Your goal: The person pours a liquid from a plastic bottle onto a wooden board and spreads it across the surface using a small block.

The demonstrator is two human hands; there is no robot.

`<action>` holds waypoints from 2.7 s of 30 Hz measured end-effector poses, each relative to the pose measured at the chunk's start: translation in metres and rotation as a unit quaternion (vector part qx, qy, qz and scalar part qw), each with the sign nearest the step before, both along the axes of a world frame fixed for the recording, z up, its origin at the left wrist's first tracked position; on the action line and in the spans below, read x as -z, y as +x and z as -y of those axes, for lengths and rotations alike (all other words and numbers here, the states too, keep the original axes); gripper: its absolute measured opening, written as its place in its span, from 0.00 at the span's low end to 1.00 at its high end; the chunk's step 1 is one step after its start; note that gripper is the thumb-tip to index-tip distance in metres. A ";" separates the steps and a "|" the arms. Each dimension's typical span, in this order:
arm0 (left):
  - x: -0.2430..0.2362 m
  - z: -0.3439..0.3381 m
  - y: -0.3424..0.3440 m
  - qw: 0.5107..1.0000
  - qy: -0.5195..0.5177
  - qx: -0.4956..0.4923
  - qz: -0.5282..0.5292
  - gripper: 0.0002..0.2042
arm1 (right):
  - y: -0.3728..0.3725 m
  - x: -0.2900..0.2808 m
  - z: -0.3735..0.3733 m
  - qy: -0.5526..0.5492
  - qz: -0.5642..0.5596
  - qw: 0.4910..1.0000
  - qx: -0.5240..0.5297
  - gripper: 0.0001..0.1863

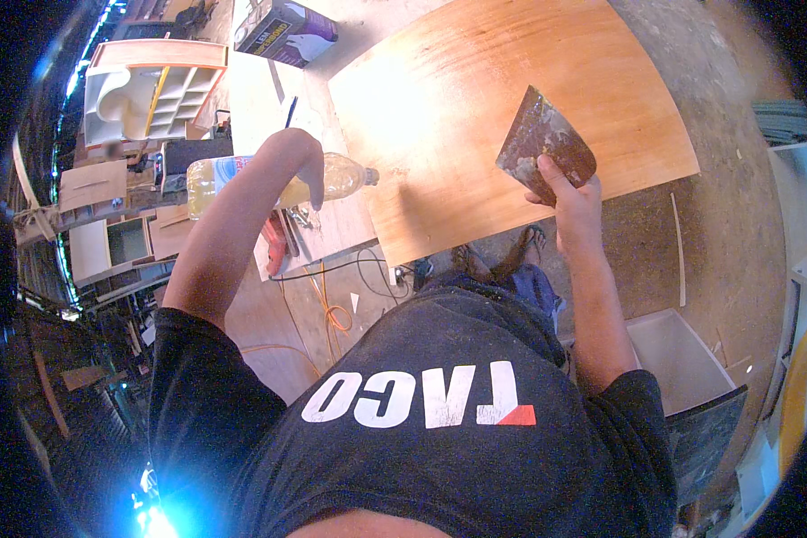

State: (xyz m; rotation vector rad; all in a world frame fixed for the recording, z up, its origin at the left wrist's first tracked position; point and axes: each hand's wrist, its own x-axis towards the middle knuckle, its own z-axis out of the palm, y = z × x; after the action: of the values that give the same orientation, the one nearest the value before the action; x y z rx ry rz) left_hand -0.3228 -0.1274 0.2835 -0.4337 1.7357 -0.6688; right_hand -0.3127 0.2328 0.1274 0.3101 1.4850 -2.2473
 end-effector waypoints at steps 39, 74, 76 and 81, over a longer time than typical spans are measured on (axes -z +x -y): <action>0.006 0.003 0.019 0.999 0.027 -0.031 -0.001 0.33 | 0.005 0.010 0.003 0.033 -0.007 0.999 -0.021 0.15; 0.007 0.058 0.055 0.964 0.161 0.188 -0.096 0.33 | 0.111 -0.001 0.084 0.051 -0.018 0.995 0.088 0.13; 0.005 0.065 0.058 0.961 0.168 0.201 -0.093 0.34 | 0.120 -0.001 0.088 0.049 -0.020 0.994 0.098 0.13; 0.011 0.071 0.056 0.962 0.162 0.206 -0.079 0.35 | 0.136 0.001 0.092 0.031 -0.032 0.992 0.121 0.14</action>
State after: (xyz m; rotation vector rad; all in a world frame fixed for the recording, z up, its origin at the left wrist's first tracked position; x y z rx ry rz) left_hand -0.2672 -0.1981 0.2729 0.1127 2.0682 -0.6353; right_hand -0.1772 0.1409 0.1261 0.4647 1.6291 -2.4218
